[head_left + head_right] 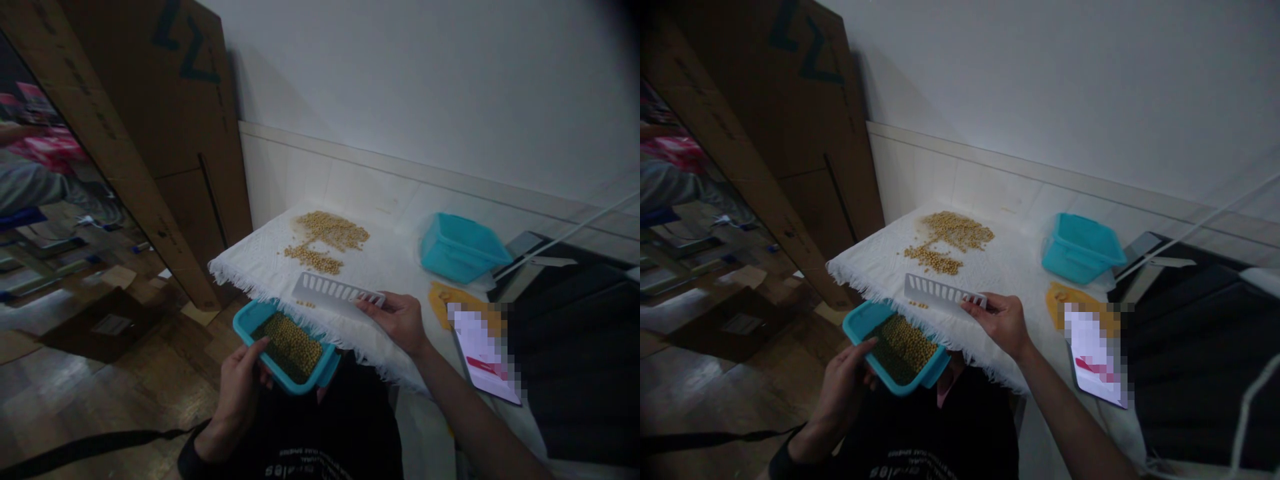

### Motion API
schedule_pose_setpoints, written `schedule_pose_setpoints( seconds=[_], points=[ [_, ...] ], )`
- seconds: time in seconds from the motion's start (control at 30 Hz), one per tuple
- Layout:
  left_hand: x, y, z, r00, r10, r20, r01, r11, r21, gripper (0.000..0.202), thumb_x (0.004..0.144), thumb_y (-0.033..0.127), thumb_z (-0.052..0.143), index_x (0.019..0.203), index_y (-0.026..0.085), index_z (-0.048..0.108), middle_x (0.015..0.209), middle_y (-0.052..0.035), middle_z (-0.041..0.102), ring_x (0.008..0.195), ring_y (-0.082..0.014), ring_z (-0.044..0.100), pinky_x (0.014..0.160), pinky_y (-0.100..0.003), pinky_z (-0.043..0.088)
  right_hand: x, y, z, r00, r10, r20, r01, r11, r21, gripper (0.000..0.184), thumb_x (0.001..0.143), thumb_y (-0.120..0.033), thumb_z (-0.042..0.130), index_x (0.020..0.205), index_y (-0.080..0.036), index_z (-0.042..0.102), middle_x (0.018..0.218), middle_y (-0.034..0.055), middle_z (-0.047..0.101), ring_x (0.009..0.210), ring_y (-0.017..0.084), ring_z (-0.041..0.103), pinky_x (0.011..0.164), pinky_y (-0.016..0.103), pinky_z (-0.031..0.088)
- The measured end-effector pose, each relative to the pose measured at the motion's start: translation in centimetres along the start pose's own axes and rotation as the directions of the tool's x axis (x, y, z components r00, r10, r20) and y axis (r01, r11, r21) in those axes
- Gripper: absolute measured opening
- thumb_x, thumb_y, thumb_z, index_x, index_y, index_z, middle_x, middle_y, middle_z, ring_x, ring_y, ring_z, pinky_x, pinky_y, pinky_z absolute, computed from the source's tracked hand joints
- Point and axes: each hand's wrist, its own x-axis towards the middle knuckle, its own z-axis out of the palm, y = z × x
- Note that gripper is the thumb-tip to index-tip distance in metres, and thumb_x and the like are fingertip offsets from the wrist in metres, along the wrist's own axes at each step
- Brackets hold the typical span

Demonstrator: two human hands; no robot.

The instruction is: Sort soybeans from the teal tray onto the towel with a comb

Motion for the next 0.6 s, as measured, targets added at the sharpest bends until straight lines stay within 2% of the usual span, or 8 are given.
schedule_pose_setpoints(
  seconds=[0.13,0.2,0.3,0.4,0.47,0.6],
  points=[
    [-0.1,-0.1,-0.1,1.000,0.007,0.001,-0.007,1.000,-0.001,0.041,0.072,0.042,0.073,0.046,0.019,0.053,0.036,0.0046,0.046,0.031,-0.0096,0.041,0.036,-0.024,0.034,0.1,0.1,0.0,0.998,0.050,0.041,-0.053,0.997,0.053,0.026,0.068,-0.043,0.079,0.070,-0.017,0.078,0.062,0.0028,0.071,0.053,0.017,0.062,0.048,0.026,0.048],
    [-0.1,-0.1,-0.1,1.000,0.009,-0.001,-0.009,1.000,0.017,0.041,0.073,0.043,0.072,0.045,0.019,0.053,0.035,0.0047,0.045,0.031,-0.0101,0.041,0.036,-0.024,0.034,0.3,0.4,-0.1,0.997,0.079,0.007,-0.079,0.995,0.060,0.029,0.067,-0.045,0.079,0.071,-0.017,0.078,0.063,0.0032,0.071,0.054,0.017,0.062,0.049,0.027,0.048],
    [-0.1,-0.1,-0.1,1.000,0.013,-0.005,-0.013,0.999,0.036,0.041,0.072,0.043,0.073,0.045,0.019,0.052,0.035,0.0048,0.044,0.031,-0.0104,0.042,0.036,-0.024,0.034,1.0,1.4,-0.5,0.976,0.094,-0.198,-0.094,0.996,0.007,0.032,0.070,-0.047,0.078,0.077,-0.015,0.077,0.069,0.0034,0.072,0.061,0.018,0.063,0.055,0.027,0.049],
    [0.1,-0.1,-0.1,1.000,0.015,-0.020,-0.014,1.000,0.026,0.039,0.070,0.042,0.074,0.046,0.020,0.052,0.036,0.0049,0.045,0.032,-0.0102,0.041,0.035,-0.024,0.034,1.6,2.4,-1.3,0.911,0.053,-0.410,-0.098,0.991,-0.088,0.034,0.075,-0.048,0.073,0.077,-0.014,0.075,0.066,0.0014,0.069,0.064,0.016,0.062,0.058,0.026,0.047],
    [0.3,-0.2,-0.1,1.000,0.013,-0.028,-0.013,1.000,0.012,0.039,0.070,0.041,0.075,0.046,0.020,0.052,0.036,0.0047,0.047,0.032,-0.0100,0.040,0.034,-0.024,0.034,1.8,2.8,-1.7,0.881,0.015,-0.473,-0.097,0.984,-0.149,0.036,0.077,-0.049,0.071,0.074,-0.013,0.073,0.060,-0.0005,0.065,0.061,0.015,0.059,0.057,0.025,0.044],
    [0.3,-0.2,-0.2,1.000,0.000,-0.020,0.000,1.000,-0.001,0.039,0.071,0.041,0.075,0.046,0.020,0.052,0.036,0.0050,0.046,0.032,-0.0101,0.040,0.034,-0.024,0.034,1.7,2.7,-1.9,0.867,-0.058,-0.496,-0.100,0.953,-0.286,0.038,0.078,-0.049,0.069,0.067,-0.013,0.070,0.054,-0.0019,0.060,0.055,0.013,0.052,0.053,0.023,0.039]
  ],
)
